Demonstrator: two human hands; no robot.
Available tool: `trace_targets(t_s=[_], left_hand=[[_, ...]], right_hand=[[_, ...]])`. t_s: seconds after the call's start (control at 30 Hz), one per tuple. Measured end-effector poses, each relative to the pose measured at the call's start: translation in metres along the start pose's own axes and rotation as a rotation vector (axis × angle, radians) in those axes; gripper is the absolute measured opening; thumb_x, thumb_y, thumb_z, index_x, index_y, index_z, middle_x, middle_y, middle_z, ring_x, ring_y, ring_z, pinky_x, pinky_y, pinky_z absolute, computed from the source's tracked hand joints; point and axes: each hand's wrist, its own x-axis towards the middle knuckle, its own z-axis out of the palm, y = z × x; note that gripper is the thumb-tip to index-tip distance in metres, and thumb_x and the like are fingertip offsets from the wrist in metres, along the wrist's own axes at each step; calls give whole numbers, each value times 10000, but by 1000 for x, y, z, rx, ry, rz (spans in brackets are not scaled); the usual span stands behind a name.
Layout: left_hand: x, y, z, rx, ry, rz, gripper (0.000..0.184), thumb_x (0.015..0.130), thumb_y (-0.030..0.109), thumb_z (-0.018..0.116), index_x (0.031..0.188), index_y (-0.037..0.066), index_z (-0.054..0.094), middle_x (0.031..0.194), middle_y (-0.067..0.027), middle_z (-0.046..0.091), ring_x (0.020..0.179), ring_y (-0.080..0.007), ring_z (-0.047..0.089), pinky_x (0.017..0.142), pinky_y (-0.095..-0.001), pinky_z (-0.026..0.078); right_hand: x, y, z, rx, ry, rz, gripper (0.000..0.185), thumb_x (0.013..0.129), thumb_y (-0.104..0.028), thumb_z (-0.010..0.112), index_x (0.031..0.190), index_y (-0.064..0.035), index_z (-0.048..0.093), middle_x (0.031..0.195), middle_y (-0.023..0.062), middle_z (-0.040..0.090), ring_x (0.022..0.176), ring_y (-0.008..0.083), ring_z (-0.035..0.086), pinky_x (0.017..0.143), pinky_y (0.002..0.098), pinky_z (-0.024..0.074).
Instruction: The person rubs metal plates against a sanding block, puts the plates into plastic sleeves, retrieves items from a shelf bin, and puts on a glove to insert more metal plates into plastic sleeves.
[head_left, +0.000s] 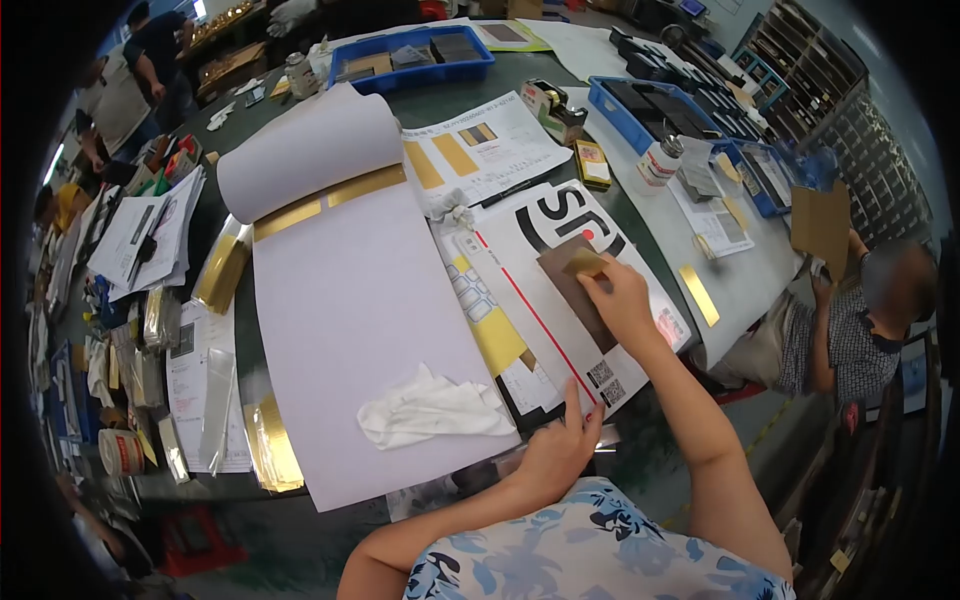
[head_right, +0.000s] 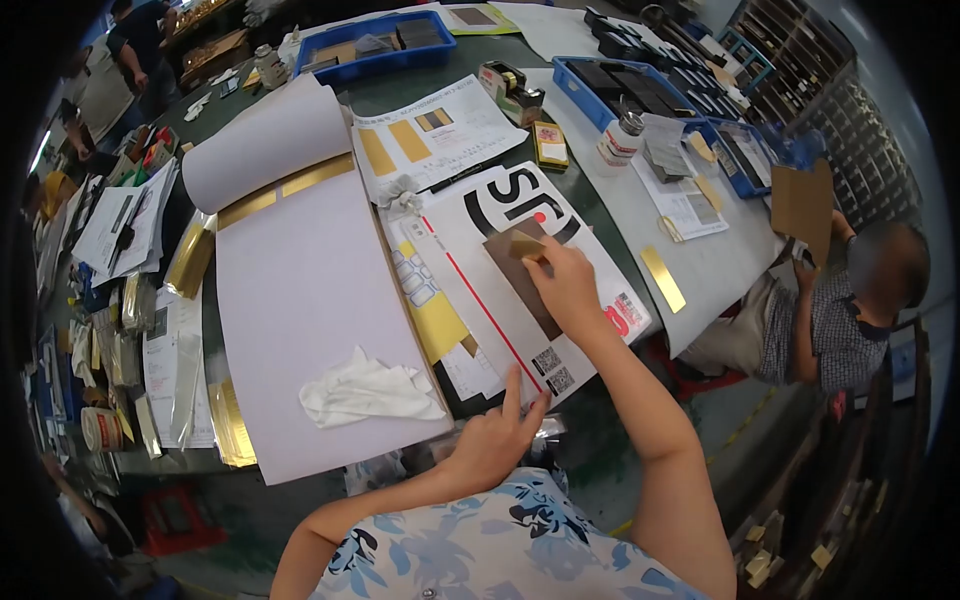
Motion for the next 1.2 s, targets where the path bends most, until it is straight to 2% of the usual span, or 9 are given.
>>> trace_targets(t_s=[0.07,0.17,0.23,0.27,0.47,0.67,0.87,1.0,1.2], left_hand=[[-1,0,0,-5,-13,11,442,799,110,541,1238,95,592,1263,-391,471,505,-113,583,455,-226,486],[-3,0,4,-2,-8,16,447,798,114,545,1242,96,590,1264,-394,468,508,-117,589,458,-224,486],[-3,0,3,5,-18,17,451,797,114,546,1246,96,587,1265,-396,466,510,-119,591,460,-224,487],[-3,0,2,15,-30,24,455,797,114,546,1250,97,585,1266,-397,465,513,-122,594,462,-224,489],[-2,-1,-2,-9,-37,18,457,799,116,542,1254,96,582,1273,-402,455,518,-123,596,475,-223,493],[-4,0,1,-15,-37,6,440,814,131,535,1251,98,584,1280,-394,455,527,-119,591,474,-223,493],[-3,1,3,7,-14,9,421,827,125,528,1244,101,590,1274,-388,465,517,-116,583,460,-221,486],[-3,-1,1,3,0,12,414,832,124,528,1240,97,591,1265,-387,475,511,-114,581,453,-222,485],[-3,2,2,-3,-7,8,420,826,119,531,1241,92,588,1262,-385,477,515,-115,585,455,-227,490]], right_hand=[[-16,8,-10,17,3,-1,185,815,-98,684,961,10,643,847,140,682,780,234,660,710,307,490],[-38,20,-33,39,19,73,187,810,-119,677,947,-6,616,813,148,662,765,316,627,689,370,482],[-43,13,-51,93,-71,295,182,806,-116,682,920,5,608,802,143,661,759,304,635,682,366,482],[-43,13,-54,89,-68,303,182,806,-116,682,920,5,608,802,143,661,759,304,635,682,366,482],[-26,1,-46,-164,40,-109,73,805,-53,640,827,-19,579,778,113,627,755,303,586,704,384,425],[-31,1,-36,-321,-30,-336,160,721,27,647,864,-36,614,823,99,635,818,299,595,735,384,437],[-32,-8,-30,-157,48,-421,206,690,26,662,879,-40,612,907,73,677,839,275,617,744,368,443],[-31,-4,-28,-227,54,-471,157,721,-18,659,862,-38,594,856,60,648,805,252,606,723,369,435],[-51,-9,-63,-370,-141,-413,124,736,-7,656,831,-40,585,833,83,635,766,256,603,676,371,436]])
